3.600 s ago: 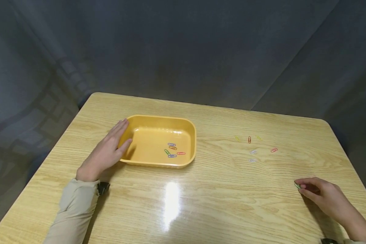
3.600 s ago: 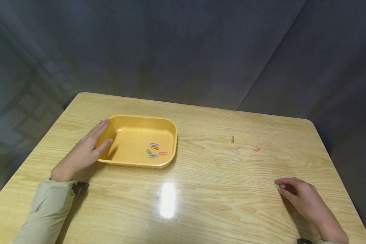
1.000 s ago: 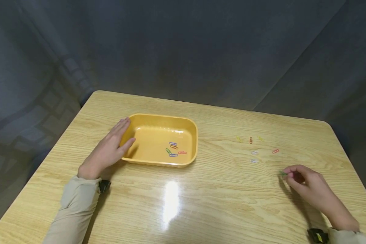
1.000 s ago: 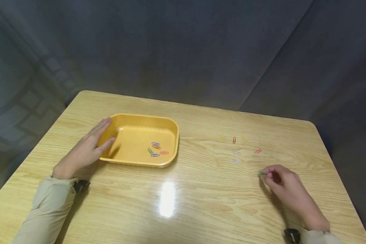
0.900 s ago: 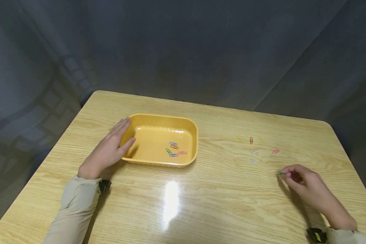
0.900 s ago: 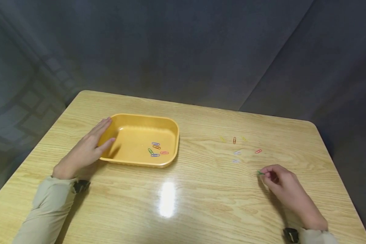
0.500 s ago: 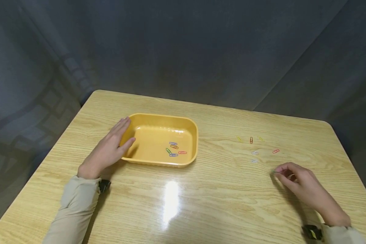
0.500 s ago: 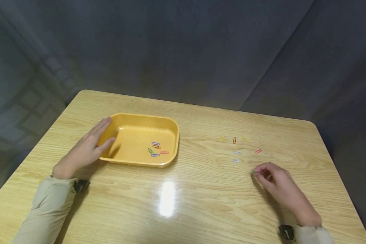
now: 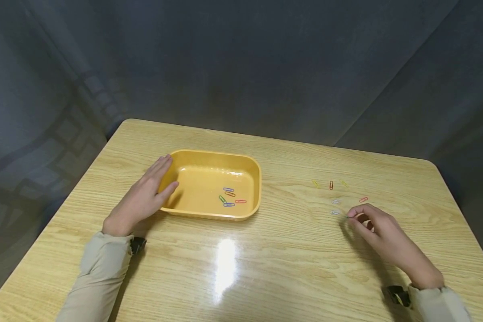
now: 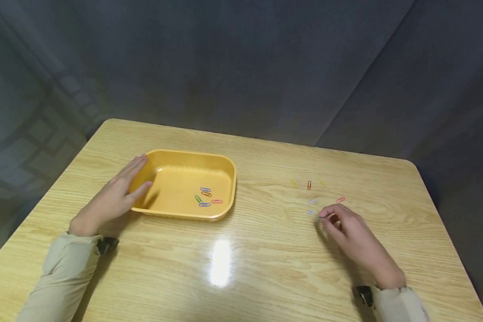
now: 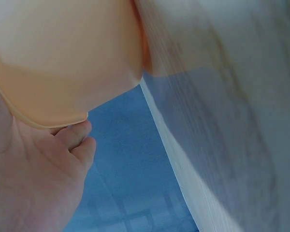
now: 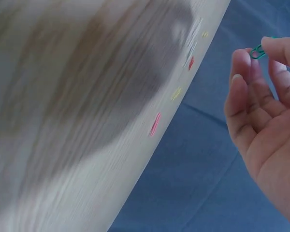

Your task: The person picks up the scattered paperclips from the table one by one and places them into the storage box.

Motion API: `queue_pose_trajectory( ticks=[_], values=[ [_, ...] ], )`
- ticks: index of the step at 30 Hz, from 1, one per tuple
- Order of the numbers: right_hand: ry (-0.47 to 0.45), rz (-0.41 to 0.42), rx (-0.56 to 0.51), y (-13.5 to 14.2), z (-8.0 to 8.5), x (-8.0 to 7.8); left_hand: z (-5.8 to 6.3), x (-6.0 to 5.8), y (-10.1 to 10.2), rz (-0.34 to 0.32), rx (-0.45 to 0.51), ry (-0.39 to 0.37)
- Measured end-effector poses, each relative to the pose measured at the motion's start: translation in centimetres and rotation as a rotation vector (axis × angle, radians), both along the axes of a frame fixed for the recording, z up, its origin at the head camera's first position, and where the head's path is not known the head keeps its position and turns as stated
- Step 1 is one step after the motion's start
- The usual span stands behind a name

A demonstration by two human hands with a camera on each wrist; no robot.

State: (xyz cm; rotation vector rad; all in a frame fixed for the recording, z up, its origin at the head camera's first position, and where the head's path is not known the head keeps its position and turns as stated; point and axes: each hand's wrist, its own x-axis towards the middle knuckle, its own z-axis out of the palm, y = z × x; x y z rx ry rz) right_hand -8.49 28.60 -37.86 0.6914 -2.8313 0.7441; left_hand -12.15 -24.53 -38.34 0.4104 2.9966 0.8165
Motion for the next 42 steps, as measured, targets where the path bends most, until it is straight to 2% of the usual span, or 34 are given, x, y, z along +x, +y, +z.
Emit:
queue_pose_trajectory(
  ticks=[13, 31, 42],
  values=[
    [-0.025, 0.049, -0.041, -3.3, 0.4, -0.8, 0.1, 0.0, 0.1, 0.004, -0.005, -0.020],
    [-0.013, 0.130, -0.014, -6.9, 1.6, -2.6, 0.1, 0.0, 0.0, 0.000, -0.001, -0.018],
    [-0.022, 0.169, -0.039, -8.8, 2.2, -3.7, 0.1, 0.0, 0.0, -0.003, -0.001, -0.020]
  ],
)
